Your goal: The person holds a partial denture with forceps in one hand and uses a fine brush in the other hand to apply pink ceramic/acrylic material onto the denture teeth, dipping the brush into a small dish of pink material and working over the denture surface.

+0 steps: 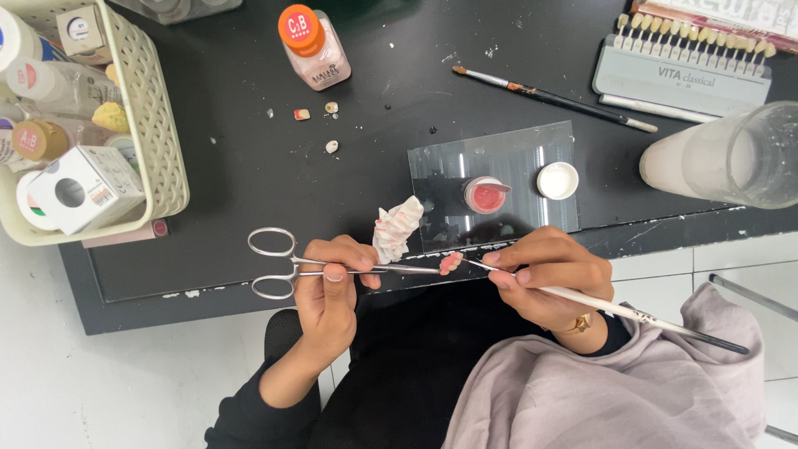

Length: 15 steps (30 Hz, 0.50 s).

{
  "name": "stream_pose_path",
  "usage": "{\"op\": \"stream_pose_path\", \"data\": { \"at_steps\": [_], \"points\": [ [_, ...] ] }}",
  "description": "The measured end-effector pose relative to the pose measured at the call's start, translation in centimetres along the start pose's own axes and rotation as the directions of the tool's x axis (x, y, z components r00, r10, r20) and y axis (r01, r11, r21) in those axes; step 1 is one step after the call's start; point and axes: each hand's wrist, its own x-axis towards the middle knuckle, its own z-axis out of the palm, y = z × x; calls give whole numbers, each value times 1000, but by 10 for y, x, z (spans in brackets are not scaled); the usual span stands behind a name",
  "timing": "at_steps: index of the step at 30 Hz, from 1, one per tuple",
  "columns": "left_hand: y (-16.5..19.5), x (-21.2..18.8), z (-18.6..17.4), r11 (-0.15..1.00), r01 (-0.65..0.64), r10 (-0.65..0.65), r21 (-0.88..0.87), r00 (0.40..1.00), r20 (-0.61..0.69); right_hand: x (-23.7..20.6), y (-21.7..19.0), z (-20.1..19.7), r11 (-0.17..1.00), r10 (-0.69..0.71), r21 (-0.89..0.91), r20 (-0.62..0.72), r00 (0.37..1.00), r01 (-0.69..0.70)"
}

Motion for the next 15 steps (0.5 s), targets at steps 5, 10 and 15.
{"op": "stream_pose_path", "data": {
  "at_steps": [5, 10, 15],
  "points": [
    [1, 0, 1, 1000, -5, 5, 7, 1000, -18, -5, 3, 2, 995, 57, 85, -74, 996, -51],
    [2, 3, -1, 999, -29, 28, -41, 999, -25, -6, -3, 5, 960, 227, 205, -179, 957, -190],
    [-1, 4, 0, 997, -58, 58, -47, 998, -16, 3, -7, 4, 905, 358, 302, -163, 919, -299]
  ]
}}
